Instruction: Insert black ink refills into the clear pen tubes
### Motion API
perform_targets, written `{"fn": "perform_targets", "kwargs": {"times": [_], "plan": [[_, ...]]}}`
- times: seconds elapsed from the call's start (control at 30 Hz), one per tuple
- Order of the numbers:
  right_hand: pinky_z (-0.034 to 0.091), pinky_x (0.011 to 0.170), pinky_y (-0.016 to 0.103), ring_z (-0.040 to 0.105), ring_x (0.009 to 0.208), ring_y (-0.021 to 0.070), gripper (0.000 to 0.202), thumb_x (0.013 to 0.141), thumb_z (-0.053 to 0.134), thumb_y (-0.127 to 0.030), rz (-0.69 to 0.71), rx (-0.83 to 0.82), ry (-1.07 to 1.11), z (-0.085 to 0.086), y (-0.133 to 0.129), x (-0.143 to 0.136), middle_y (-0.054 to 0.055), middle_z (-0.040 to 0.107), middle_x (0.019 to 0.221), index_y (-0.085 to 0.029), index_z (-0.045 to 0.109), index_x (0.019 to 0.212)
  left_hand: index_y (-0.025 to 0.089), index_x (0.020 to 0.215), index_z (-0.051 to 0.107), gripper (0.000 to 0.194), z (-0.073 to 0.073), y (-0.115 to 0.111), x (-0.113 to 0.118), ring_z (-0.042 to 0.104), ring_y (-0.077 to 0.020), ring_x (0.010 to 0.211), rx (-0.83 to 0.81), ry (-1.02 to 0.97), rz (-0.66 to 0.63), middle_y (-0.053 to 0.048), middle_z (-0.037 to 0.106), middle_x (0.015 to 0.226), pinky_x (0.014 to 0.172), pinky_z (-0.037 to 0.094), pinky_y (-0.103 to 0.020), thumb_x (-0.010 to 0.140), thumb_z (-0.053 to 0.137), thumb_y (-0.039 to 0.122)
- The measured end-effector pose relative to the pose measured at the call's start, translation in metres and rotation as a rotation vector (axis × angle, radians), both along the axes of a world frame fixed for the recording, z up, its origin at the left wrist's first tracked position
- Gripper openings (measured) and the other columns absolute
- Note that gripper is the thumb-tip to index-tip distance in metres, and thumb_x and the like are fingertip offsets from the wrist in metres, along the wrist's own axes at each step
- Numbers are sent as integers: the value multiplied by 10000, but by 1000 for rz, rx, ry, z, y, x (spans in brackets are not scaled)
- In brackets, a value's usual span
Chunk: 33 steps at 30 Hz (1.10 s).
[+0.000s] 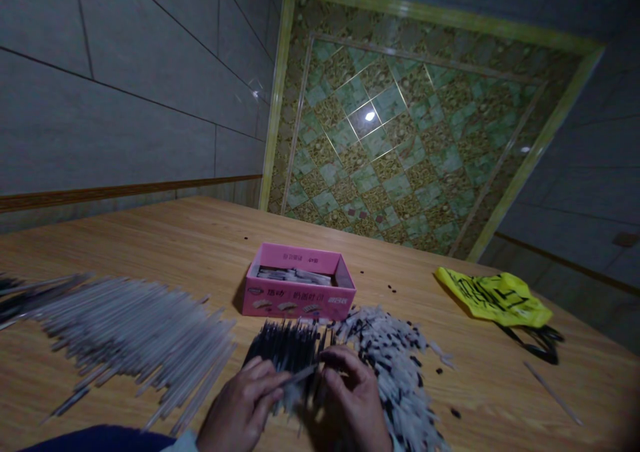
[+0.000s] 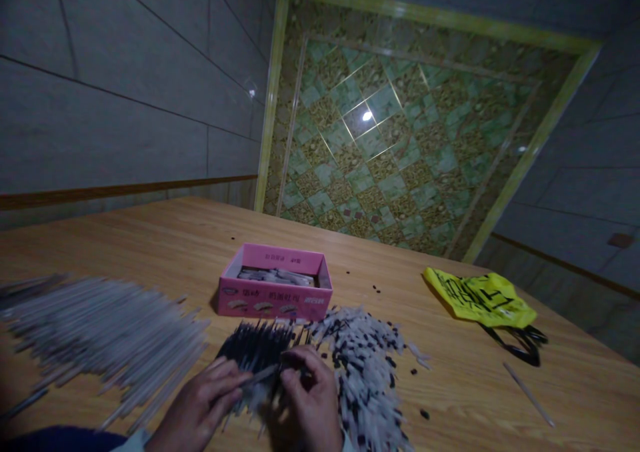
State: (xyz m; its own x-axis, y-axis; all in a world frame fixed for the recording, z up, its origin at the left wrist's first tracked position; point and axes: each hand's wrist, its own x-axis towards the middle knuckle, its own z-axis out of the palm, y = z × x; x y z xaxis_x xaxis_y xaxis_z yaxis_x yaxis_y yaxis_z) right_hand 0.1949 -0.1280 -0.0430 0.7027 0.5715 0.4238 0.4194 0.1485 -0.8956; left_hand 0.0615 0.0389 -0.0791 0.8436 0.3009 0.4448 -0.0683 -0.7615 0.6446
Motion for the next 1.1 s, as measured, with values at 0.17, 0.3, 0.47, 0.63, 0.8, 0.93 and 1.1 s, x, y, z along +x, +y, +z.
{"fn": "perform_targets", "kwargs": {"times": [0.17, 0.3, 0.47, 0.63, 0.8, 0.93, 1.1], "plan": [[521, 747, 346, 647, 829, 242, 299, 763, 632, -410, -268, -1, 91, -2, -11, 27, 93, 718, 865, -155, 709, 899, 346, 969, 732, 226, -5, 4, 4, 623, -216, 859, -195, -114, 91, -42, 722, 879, 732, 487, -253, 791, 600, 302], [506, 775, 391, 647, 842, 266, 264, 731, 634, -363, -423, -168, -103, -20, -29, 59, 96, 720, 891, -161, 709, 885, 327, 959, 740, 226, 0, 4, 4, 616, -244, 921, -367, -111, 106, -52, 727, 906, 806, 480, -277, 760, 633, 332], [445, 694, 335, 595, 801, 246, 165, 790, 535, -217, -519, -610, -559, -32, -41, 74, 76, 660, 818, -231, 696, 822, 325, 944, 745, 216, 2, 4, 3, 606, -247, 941, -394, -89, 105, -53, 721, 886, 808, 471, -268, 772, 617, 343], [370, 638, 317, 538, 808, 265, 241, 767, 564, -128, -534, -872, -802, -40, -28, 71, 106, 610, 837, -251, 716, 909, 322, 943, 746, 215, -1, 3, 4, 613, -241, 904, -397, -92, 105, -54, 717, 881, 762, 480, -258, 770, 620, 340], [329, 614, 314, 517, 812, 274, 212, 752, 577, -118, -528, -908, -832, -45, -22, 73, 114, 594, 830, -259, 721, 817, 318, 980, 734, 234, 3, 2, 3, 624, -228, 894, -341, -92, 72, -54, 714, 858, 774, 475, -249, 782, 610, 329], [355, 638, 323, 543, 806, 267, 169, 719, 579, -104, -508, -903, -780, -43, -25, 75, 100, 619, 811, -223, 699, 715, 324, 1001, 726, 242, 1, 2, 3, 634, -219, 903, -289, -88, 73, -50, 718, 870, 786, 478, -242, 799, 592, 323], [447, 693, 322, 611, 773, 238, 157, 751, 538, -168, -392, -548, -462, -45, -20, 64, 85, 675, 815, -172, 677, 824, 329, 964, 733, 215, -7, 3, 4, 643, -201, 901, -169, -128, 136, -35, 730, 911, 779, 496, -231, 789, 610, 311]]}}
